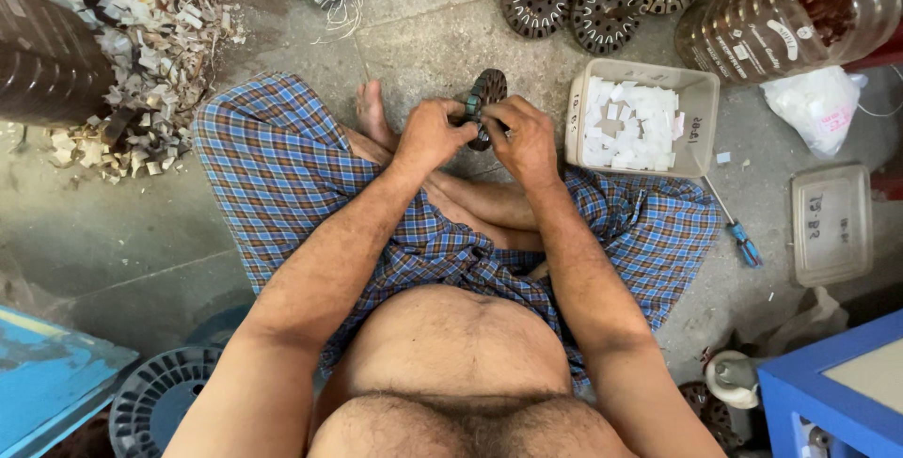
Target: The person sits on the floor and inserts small white plastic pieces into the slots of a circular metal motor stator. They pick up the stator, place the pieces one by one, and continue the process with multiple stators.
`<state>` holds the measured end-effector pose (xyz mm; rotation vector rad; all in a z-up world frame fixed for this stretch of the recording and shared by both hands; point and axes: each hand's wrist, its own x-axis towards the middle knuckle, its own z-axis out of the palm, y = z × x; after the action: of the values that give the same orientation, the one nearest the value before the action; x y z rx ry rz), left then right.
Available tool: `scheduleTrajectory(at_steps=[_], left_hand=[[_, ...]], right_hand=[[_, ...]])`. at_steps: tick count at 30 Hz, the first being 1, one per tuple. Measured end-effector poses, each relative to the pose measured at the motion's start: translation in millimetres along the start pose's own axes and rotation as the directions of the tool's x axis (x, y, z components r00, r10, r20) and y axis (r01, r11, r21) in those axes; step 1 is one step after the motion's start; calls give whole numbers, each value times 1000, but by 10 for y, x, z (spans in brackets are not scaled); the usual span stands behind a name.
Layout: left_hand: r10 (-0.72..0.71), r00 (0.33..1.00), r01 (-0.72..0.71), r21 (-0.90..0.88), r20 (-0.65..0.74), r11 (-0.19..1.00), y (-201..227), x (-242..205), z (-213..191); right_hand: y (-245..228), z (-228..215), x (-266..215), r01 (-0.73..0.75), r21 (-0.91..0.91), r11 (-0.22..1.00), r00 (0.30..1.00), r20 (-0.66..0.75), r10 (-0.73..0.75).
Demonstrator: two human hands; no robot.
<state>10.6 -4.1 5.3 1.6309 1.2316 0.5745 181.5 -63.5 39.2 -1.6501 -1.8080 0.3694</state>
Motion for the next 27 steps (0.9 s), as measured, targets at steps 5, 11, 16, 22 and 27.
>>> scheduleTrajectory(at_steps=[5,11,16,22,27], left_hand=[[7,1000,-4,-130,21,991,-81,38,25],[180,980,-181,-8,-82,983,-92,-4,4],[203,978,-201,34,-50,979,-35,-63,-36],[159,987,-161,124,29,979,13,-48,-104],[199,979,-203,79,52,976,-6,-33,-136]], right_hand=[[-57,-24,-72,36,54,998,999,-38,-34],[-55,-29,-136,40,119,992,997,-63,-33],[-120,-42,-140,77,-69,995,996,-48,-81],[-126,-98,-102,76,-277,958,997,39,-68],[413,-284,-155,-184,18,983,979,-88,185]])
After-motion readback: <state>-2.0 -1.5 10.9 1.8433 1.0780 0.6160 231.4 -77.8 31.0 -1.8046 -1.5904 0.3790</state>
